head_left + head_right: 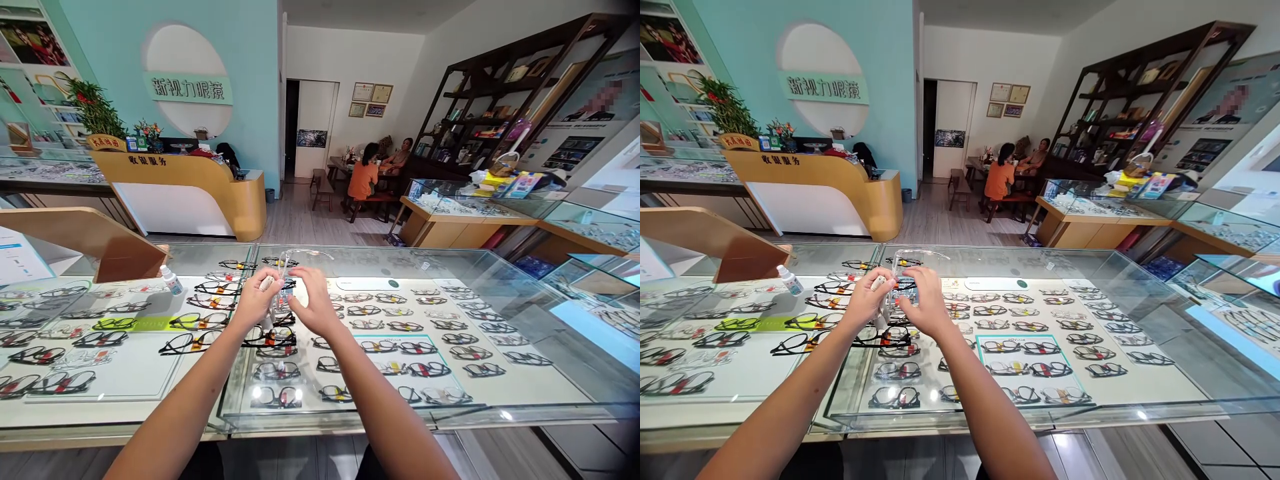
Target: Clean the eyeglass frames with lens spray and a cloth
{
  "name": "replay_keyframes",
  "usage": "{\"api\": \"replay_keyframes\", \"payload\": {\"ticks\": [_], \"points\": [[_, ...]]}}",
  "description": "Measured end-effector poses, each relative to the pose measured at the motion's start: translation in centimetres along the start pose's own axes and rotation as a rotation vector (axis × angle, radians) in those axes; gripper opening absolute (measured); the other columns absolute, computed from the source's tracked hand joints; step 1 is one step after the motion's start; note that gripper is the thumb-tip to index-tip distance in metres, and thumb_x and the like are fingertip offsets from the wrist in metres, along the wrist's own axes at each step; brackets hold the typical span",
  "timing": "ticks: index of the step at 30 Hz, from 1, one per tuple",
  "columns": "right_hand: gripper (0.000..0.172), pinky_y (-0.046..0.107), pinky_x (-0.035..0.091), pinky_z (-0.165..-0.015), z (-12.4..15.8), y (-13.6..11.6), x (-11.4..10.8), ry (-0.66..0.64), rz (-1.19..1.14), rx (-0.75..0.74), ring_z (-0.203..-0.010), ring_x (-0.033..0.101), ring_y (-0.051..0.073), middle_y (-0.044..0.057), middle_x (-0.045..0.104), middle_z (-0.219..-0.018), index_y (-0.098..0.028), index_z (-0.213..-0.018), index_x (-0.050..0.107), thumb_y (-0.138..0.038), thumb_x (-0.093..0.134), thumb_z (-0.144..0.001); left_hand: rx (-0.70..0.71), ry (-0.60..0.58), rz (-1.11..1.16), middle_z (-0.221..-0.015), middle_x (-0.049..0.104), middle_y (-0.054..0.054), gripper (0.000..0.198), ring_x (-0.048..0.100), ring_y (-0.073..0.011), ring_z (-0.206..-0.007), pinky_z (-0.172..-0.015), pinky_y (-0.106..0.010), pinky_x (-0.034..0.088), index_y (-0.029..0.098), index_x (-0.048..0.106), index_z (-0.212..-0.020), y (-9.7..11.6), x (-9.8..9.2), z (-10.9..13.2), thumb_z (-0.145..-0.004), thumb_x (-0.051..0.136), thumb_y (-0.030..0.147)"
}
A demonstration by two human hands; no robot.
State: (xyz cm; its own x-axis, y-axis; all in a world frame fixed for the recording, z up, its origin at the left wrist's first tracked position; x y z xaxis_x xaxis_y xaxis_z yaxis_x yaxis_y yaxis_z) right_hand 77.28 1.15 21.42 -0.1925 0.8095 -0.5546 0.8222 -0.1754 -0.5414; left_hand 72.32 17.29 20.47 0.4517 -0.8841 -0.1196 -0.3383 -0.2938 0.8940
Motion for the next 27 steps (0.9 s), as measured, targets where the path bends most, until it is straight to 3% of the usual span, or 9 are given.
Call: {"api": "replay_keyframes", "payload": {"ticks": [3, 6, 10, 15, 18, 23, 27], "points": [[0.041, 0.050, 0.051, -0.114, 0.0, -0.2, 0.5, -0.015, -0.150, 0.021, -0.131, 0.063, 0.031, 0.014, 0.071, -0.140, -0.023, -0.136, 0.064, -0.038, 0.069, -0.098, 0.074, -0.019, -0.005, -0.100, 0.066, -0.006, 0.026, 0.064, -0.0253, -0.104, -0.103, -0.040, 0.050, 0.023, 0.069, -0.083, 0.6, 0.4, 0.1, -0.089, 0.076, 0.047], [0.039, 0.049, 0.055, -0.111, 0.1, 0.2, 1.1, -0.029, -0.240, 0.057, -0.127, 0.068, 0.031, 0.013, 0.075, -0.135, -0.024, -0.133, 0.068, -0.042, 0.071, -0.099, 0.065, -0.031, 0.002, -0.103, 0.064, -0.006, 0.023, 0.063, -0.0262, -0.108, -0.105, -0.040, 0.049, 0.023, 0.071, -0.085, 0.6, 0.4, 0.1, -0.089, 0.076, 0.045], [0.033, 0.046, 0.056, -0.109, 0.2, 0.7, 1.9, -0.047, -0.343, 0.096, -0.122, 0.072, 0.029, 0.013, 0.078, -0.130, -0.023, -0.126, 0.074, -0.043, 0.072, -0.100, 0.061, -0.056, -0.006, -0.102, 0.062, -0.006, 0.024, 0.062, -0.0255, -0.104, -0.100, -0.039, 0.050, 0.023, 0.071, -0.085, 0.9, 0.5, 0.2, -0.089, 0.075, 0.047], [0.032, 0.048, 0.054, -0.114, 0.2, 0.6, 1.3, 0.031, -0.387, 0.085, -0.126, 0.072, 0.029, 0.013, 0.080, -0.132, -0.024, -0.127, 0.076, -0.042, 0.072, -0.100, -0.008, -0.049, 0.050, -0.096, 0.064, -0.003, 0.026, 0.062, -0.0208, -0.089, -0.086, -0.034, 0.051, 0.024, 0.063, -0.087, 1.2, -0.1, 0.0, -0.087, 0.072, 0.048], [0.032, 0.048, 0.054, -0.114, 0.1, 1.1, 0.7, 0.083, -0.372, 0.124, -0.127, 0.072, 0.029, 0.012, 0.080, -0.135, -0.025, -0.128, 0.076, -0.041, 0.071, -0.101, -0.097, 0.074, 0.080, -0.088, 0.066, -0.001, 0.023, 0.058, -0.0173, -0.075, -0.073, -0.030, 0.049, 0.024, 0.060, -0.084, 0.5, -2.5, -0.7, -0.086, 0.069, 0.044], [0.034, 0.047, 0.055, -0.110, 0.0, 2.2, -0.4, 0.168, -0.371, 0.170, -0.126, 0.071, 0.029, 0.013, 0.079, -0.137, -0.023, -0.130, 0.075, -0.040, 0.070, -0.101, -0.224, 0.347, -0.059, -0.083, 0.068, -0.001, 0.020, 0.050, -0.0141, -0.062, -0.060, -0.027, 0.042, 0.022, 0.061, -0.085, -1.3, -8.2, -1.9, -0.080, 0.064, 0.042], [0.035, 0.049, 0.055, -0.109, 0.0, 2.6, -0.5, 0.178, -0.380, 0.189, -0.126, 0.071, 0.030, 0.012, 0.078, -0.139, -0.024, -0.129, 0.075, -0.043, 0.070, -0.101, -0.338, 0.429, -0.202, -0.074, 0.062, 0.000, 0.016, 0.045, -0.0143, -0.058, -0.057, -0.027, 0.036, 0.022, 0.062, -0.080, -2.8, -11.6, -2.1, -0.080, 0.059, 0.037]]}}
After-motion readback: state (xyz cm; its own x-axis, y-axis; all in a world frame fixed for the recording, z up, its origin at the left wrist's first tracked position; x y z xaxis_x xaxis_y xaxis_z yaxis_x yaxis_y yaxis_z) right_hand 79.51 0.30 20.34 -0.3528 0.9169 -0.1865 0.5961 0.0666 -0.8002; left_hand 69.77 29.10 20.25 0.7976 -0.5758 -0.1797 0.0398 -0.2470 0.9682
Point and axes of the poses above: each hand's wrist, its own z-axis away from the middle knuckle, its own x-axis out of the palm, y = z × x, the point moved 8 cm from there along -z, towards the middle knuckle
